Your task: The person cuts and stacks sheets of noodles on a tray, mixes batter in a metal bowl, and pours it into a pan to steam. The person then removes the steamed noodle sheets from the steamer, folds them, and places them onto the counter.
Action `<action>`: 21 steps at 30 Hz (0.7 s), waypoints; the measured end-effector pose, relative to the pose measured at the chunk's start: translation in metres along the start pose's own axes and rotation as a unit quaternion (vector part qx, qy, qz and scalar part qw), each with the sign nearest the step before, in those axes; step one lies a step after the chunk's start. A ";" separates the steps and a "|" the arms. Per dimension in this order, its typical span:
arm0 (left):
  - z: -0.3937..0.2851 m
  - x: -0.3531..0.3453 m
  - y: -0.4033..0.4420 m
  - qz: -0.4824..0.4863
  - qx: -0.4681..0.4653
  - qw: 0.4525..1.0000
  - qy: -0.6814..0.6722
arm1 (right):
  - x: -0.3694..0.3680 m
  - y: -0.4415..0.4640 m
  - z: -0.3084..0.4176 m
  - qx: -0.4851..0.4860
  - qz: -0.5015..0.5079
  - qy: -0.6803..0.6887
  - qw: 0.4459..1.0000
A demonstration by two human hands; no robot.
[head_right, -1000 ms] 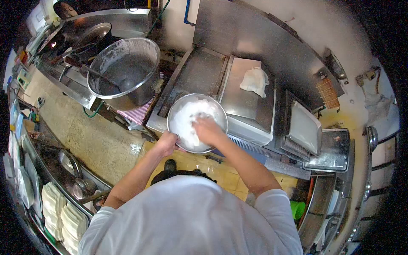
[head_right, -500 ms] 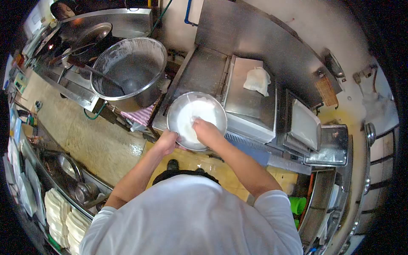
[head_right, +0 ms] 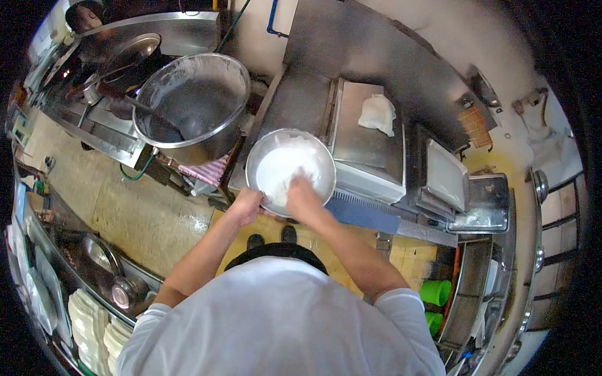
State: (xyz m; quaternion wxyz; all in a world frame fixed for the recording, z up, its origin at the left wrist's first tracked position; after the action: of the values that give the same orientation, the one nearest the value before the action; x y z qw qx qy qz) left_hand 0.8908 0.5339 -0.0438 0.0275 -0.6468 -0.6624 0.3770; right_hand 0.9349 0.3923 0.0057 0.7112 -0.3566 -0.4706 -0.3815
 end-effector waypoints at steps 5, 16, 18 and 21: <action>0.002 -0.005 -0.001 -0.005 0.005 1.000 0.006 | -0.009 -0.002 0.004 0.032 -0.014 -0.013 0.999; 0.009 -0.014 0.014 -0.019 -0.019 1.000 -0.015 | 0.011 0.005 -0.018 0.082 0.040 0.011 0.996; 0.012 -0.015 0.019 -0.035 -0.017 0.999 -0.016 | 0.019 0.013 -0.036 0.047 0.000 -0.007 0.999; 0.008 -0.022 0.018 -0.042 -0.020 0.999 -0.022 | 0.038 0.011 -0.041 0.042 -0.073 -0.071 0.994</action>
State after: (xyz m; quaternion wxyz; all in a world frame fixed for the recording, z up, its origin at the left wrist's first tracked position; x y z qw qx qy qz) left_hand 0.9054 0.5086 -0.0492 0.0159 -0.6101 -0.6972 0.3761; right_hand 0.9711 0.3537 0.0270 0.6610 -0.3172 -0.5600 -0.3859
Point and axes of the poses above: each hand's wrist, its own y-axis towards the middle knuckle, its own x-axis out of the back of the hand, z = x × y, the point moved 7 cm from there along y, towards the middle knuckle, and after that the axes turned 2 degrees about -x, right-handed, at the moved point
